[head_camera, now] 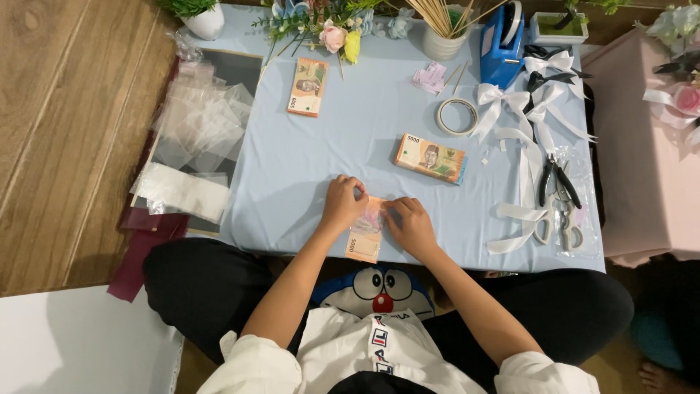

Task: The person sits cross-legged at a table and repeatedly places stacks of banknotes into small clear plastic bags. They fold the top of each bag to seal it and set the wrapped money aside on the table. The person handles the banknotes and bags by hand without using any tools.

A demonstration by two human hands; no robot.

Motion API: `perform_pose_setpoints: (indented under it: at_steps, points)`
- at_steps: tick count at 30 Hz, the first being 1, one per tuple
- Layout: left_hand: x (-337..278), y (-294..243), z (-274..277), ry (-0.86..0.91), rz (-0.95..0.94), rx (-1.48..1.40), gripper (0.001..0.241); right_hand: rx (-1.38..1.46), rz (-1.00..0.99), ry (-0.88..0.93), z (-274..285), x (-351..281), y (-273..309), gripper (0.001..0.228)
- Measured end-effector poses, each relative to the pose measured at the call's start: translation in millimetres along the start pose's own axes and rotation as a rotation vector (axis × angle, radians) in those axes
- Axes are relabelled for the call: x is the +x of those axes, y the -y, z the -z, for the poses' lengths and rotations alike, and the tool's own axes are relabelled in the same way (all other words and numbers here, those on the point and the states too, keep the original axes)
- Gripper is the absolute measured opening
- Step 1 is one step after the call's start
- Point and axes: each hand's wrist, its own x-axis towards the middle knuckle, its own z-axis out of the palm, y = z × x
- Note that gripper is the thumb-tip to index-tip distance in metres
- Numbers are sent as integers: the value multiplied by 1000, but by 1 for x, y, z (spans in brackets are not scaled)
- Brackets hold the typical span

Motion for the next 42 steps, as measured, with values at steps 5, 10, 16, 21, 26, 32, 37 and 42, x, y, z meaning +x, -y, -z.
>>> perform_pose_setpoints:
  at_steps: [5,10,16,21,26,32,37,42]
  points:
    - [-15,-38,46,34,196,-187,12,35,4,-154,15,-1,20,15]
    - [-36,-80,89,38,300,-435,13,160,11,-151,41,6,66,34]
    - [-59,-111,93,79,291,-836,13,139,139,-200,42,10,78,47]
    - [-69,-117,101,-102,66,-761,25,436,-89,-268,57,12,73,31]
    - [-77,-119,110,-88,43,-705,44,803,-273,-226,65,11,71,36]
    - [-80,-127,120,-122,-93,-612,27,892,-163,-188,69,11,75,68]
    - [-78,-133,125,-173,-227,-518,26,516,-6,-311,93,23,78,41]
    - [-77,-132,126,-205,-352,-409,27,416,135,-304,108,34,82,15]
